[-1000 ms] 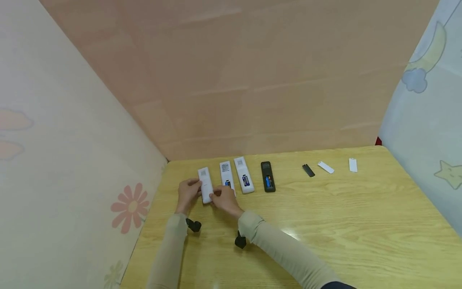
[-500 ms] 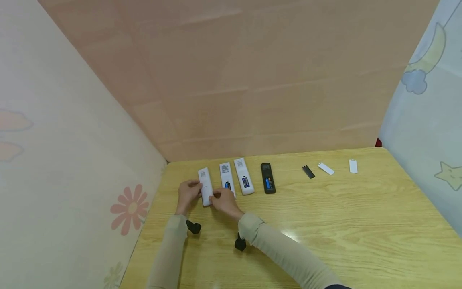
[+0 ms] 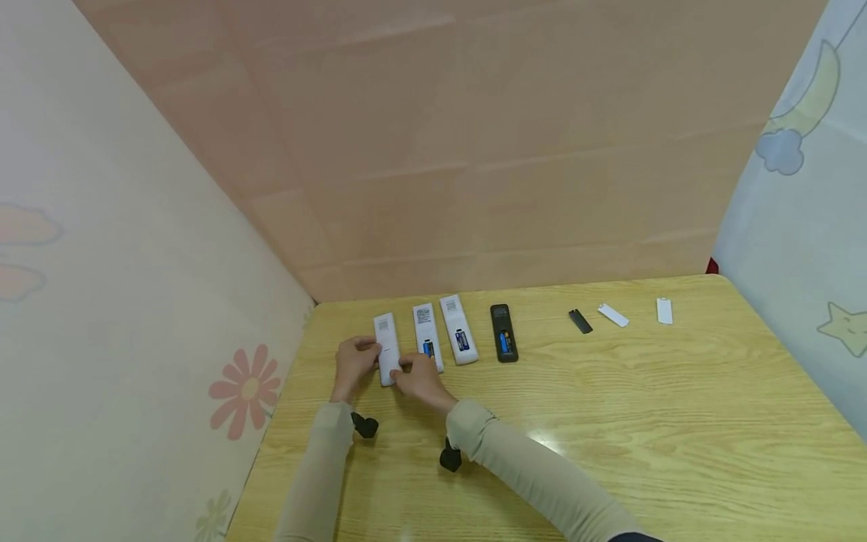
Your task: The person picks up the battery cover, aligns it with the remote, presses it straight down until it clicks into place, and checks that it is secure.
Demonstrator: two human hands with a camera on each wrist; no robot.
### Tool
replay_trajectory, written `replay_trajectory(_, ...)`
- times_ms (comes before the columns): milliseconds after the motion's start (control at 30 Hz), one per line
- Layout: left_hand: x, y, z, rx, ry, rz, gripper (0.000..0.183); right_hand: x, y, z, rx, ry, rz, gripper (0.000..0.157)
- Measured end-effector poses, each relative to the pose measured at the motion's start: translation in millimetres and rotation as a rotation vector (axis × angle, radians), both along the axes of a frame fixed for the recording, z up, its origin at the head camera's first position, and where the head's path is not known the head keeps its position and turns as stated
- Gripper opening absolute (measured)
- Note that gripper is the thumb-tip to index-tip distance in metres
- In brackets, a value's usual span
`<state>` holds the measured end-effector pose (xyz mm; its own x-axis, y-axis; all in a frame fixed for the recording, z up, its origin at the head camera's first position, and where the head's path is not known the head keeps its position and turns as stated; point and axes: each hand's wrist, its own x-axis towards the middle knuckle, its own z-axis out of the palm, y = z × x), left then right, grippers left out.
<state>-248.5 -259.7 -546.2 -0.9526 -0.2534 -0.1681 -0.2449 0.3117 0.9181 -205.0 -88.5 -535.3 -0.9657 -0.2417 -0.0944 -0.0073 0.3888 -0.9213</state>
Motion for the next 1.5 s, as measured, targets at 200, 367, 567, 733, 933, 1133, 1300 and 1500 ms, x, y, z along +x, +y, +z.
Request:
replay_trajectory(200, -0.3, 1.5, -0.3, -0.013, 0.007, 0.002, 0.027, 0.8, 0.7, 1.3, -0.001, -0.031, 0.004, 0.040)
replay_trajectory(367, -0.8, 1.4, -1.0, -0.023, 0.004, 0.004, 0.027, 1.1, 2.2, 2.6, 0.002, -0.041, 0.012, 0.041)
replay_trajectory(567, -0.4, 0.5, -1.4, -0.029, 0.015, 0.002, 0.028, 2.2, 2.8, 4.2, 0.000, -0.029, 0.021, 0.045)
replay_trajectory(733, 0.1, 0.7, 0.4, -0.085, 0.034, 0.001, 0.031, 3.8, 4.9, 8.8, -0.024, -0.028, 0.025, 0.044)
replay_trajectory(933, 1.8, 6.6, 10.8, -0.188, 0.047, 0.004, 0.034, 0.5, 14.8, 10.8, -0.021, 0.023, 0.029, 0.040)
replay_trajectory(1133, 2.3, 17.1, 19.0, -0.220, 0.080, -0.010, 0.039, -6.6, 29.5, 10.5, -0.020, 0.057, 0.026, 0.034)
replay_trajectory(1300, 0.1, 28.6, 25.6, -0.235, 0.109, -0.041, 0.038, -11.3, 42.5, 13.5, -0.019, 0.116, 0.016, 0.031)
replay_trajectory(1500, -4.5, 42.7, 30.1, -0.171, 0.136, -0.083, 0.038, -13.1, 61.2, 25.9, -0.060, 0.102, 0.008, 0.028)
